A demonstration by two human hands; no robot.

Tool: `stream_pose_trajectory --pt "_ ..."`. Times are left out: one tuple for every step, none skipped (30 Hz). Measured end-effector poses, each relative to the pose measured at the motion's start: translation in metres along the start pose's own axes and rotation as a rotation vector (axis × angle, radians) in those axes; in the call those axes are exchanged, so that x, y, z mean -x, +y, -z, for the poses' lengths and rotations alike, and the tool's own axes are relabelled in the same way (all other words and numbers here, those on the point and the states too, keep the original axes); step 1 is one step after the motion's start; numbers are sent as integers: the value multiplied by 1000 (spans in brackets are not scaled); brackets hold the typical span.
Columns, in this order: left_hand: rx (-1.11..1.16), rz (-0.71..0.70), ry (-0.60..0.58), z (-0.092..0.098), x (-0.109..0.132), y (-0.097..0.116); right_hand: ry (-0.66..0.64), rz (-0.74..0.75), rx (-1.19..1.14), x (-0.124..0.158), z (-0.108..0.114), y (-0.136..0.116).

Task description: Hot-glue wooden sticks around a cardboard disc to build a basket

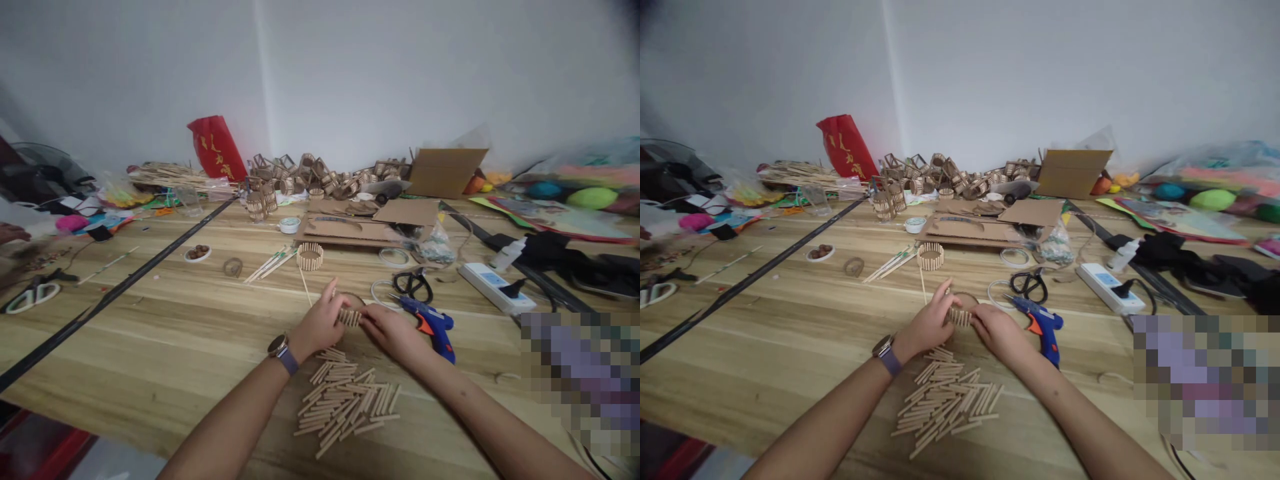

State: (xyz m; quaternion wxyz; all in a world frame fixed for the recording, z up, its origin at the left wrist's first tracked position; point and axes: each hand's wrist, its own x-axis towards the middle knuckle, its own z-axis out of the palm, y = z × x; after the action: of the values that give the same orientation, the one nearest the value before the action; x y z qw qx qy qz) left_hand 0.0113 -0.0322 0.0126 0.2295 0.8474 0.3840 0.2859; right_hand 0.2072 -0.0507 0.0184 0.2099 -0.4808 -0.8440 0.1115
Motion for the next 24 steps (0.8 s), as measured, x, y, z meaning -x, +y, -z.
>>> stream_pose_trajectory --pt "0 -7 1 -1 0 -1 2 8 1 0 0 1" --pt "-1 -15 3 -2 0 -1 5 18 1 0 -1 1" --pt "-4 -24 6 -3 0 -2 8 26 3 0 -1 1" --pt "-7 -29 12 -4 0 -2 9 34 6 0 -1 2" --pt "-11 -32 15 -5 0 -3 10 39 9 1 -1 2" --pt "-16 -31 17 -6 0 -3 8 43 11 1 -1 2" --pt "-19 -26 18 -6 0 -3 6 47 10 1 -2 2" --pt "-21 -19 16 -6 0 -4 6 49 5 2 -2 2" --pt "-18 -12 12 -6 1 -4 10 48 -5 2 -3 3" --pt "-12 -9 8 -6 1 -4 16 42 -19 3 -4 3" --pt "-5 -12 3 -5 1 -5 24 30 -33 3 -6 4" --pt "2 -20 -1 -4 2 -5 27 15 -43 4 -7 5" --pt "8 -30 -5 -3 2 -6 29 -3 -46 4 -8 6" --pt "12 -39 -10 -3 3 -7 26 -17 -43 4 -10 7" --pt "15 -44 -14 -2 3 -7 20 -26 -37 4 -11 8" --pt "16 -44 -18 -1 3 -8 15 -31 -30 4 -12 8" --pt "15 -40 -22 -1 3 -8 15 -33 -24 4 -12 8" --pt "13 -36 -26 0 3 -8 16 -35 -21 4 -13 8" --pt "11 -31 -29 0 2 -8 18 -36 -21 4 -13 8" --pt "9 -26 -30 0 1 -7 18 -36 -21 4 -13 8" --pt "7 -20 -31 0 1 -7 19 -37 -20 4 -13 7" --pt "7 -11 -32 0 0 -7 18 -36 -18 4 -13 6" --pt "6 -2 -31 0 -1 -7 15 -35 -15 5 -13 5" --pt "3 7 -31 0 -1 -7 11 -34 -10 5 -13 5"
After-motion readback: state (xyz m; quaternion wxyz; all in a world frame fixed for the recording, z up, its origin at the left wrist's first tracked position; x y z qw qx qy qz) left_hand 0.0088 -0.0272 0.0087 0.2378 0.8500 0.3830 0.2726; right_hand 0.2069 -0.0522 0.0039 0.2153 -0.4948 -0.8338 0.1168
